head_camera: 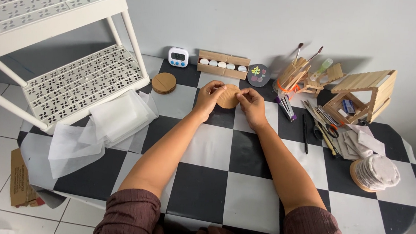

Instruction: Wrapping a circular cardboard piece with paper, cutting it to size with scissors, and stapling it.

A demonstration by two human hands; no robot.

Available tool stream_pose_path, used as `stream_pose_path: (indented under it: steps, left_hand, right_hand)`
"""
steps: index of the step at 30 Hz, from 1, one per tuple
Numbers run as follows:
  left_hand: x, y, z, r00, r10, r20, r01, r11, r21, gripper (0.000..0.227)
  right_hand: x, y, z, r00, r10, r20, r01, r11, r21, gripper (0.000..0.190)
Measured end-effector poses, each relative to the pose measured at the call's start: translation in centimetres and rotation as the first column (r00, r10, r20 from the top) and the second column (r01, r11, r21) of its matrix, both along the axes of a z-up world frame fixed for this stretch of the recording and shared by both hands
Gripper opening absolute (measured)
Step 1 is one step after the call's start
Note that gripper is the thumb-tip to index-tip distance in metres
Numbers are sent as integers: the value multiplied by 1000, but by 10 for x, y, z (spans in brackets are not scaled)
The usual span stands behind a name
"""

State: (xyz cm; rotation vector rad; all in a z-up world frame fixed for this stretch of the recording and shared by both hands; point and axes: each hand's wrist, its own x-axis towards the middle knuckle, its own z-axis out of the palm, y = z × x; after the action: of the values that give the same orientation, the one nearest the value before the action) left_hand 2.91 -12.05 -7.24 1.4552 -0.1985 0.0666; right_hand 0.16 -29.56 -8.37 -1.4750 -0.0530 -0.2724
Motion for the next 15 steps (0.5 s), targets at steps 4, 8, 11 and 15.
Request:
stream_pose_path:
  steps: [4,8,11,15]
  left_hand:
    - [-1,3,-1,988,13,154,-34,990,134,14]
    - [-11,2,10,988,-19,151,-1,991,130,16]
    - [-11,4,10,987,-14,158,-4,994,110,18]
    - [0,1,-5,988,-24,156,12,997,76,18]
  right_hand:
    - [-8,4,11,989,-140,46,139,990,13,4]
    - [-5,-2,7,984,-111,138,101,992,75,13]
    - [2,-7,-3,989,-66,132,47,989,142,16]
    - [4,-9,-10,994,-62,95,52,994,100,16]
